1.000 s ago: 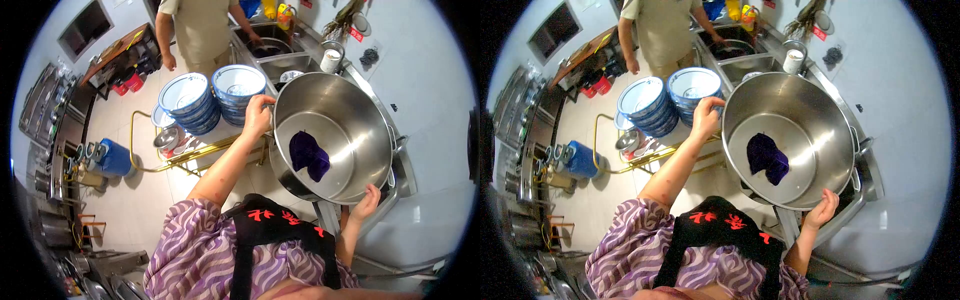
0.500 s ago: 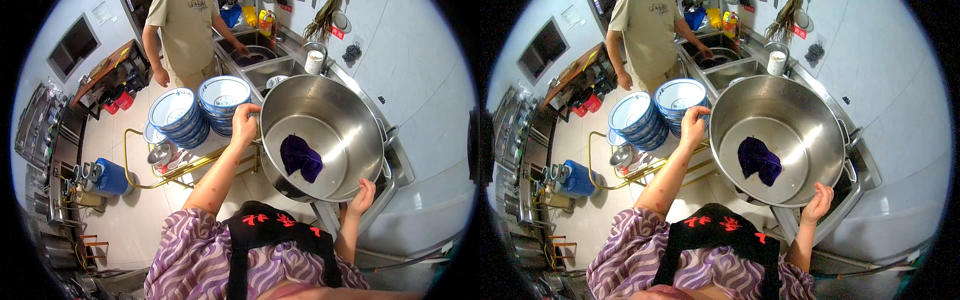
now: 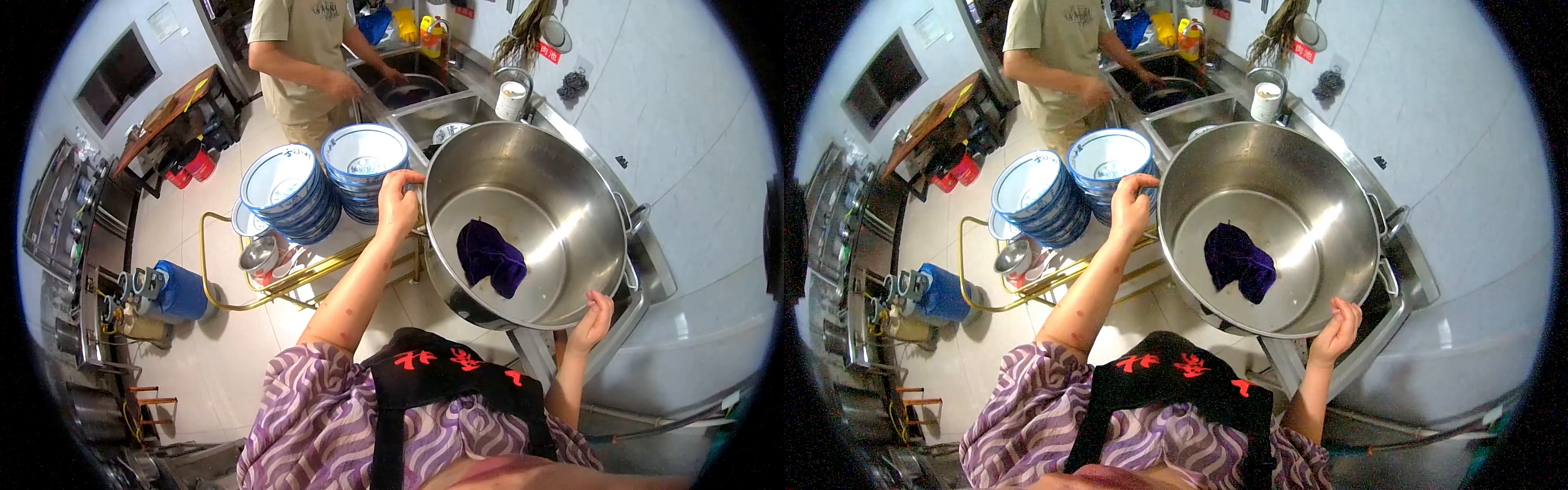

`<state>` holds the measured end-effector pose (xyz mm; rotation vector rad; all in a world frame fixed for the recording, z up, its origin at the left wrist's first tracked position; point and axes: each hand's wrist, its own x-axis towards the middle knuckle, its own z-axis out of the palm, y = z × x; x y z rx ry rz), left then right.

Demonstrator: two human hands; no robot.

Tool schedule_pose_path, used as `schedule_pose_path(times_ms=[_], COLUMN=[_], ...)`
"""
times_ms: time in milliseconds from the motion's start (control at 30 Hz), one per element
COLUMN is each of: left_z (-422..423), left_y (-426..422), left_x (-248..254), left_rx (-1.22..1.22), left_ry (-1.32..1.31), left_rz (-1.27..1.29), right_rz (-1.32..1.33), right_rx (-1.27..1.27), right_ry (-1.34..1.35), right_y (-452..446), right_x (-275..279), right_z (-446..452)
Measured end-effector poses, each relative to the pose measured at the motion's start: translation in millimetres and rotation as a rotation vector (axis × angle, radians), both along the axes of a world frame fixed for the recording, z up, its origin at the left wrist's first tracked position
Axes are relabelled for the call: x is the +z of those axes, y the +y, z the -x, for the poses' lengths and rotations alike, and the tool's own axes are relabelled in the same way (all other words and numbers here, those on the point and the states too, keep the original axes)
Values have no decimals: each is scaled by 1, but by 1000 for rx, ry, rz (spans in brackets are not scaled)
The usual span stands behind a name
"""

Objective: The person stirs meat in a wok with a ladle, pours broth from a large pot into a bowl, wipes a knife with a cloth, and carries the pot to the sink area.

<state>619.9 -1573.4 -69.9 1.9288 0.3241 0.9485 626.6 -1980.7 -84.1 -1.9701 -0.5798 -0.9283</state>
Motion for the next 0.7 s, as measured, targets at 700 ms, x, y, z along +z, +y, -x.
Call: schedule_pose_path(times_ms=[700], left_z=[-8], left_y=[6], left_x=[-16], left_rx=[-82], left_ry=[-79], left_rz=[87], right_rz=[22], right_rx=[-64], right_ry=[-40], right_y=[-1], right_x=[7], right_z=[0])
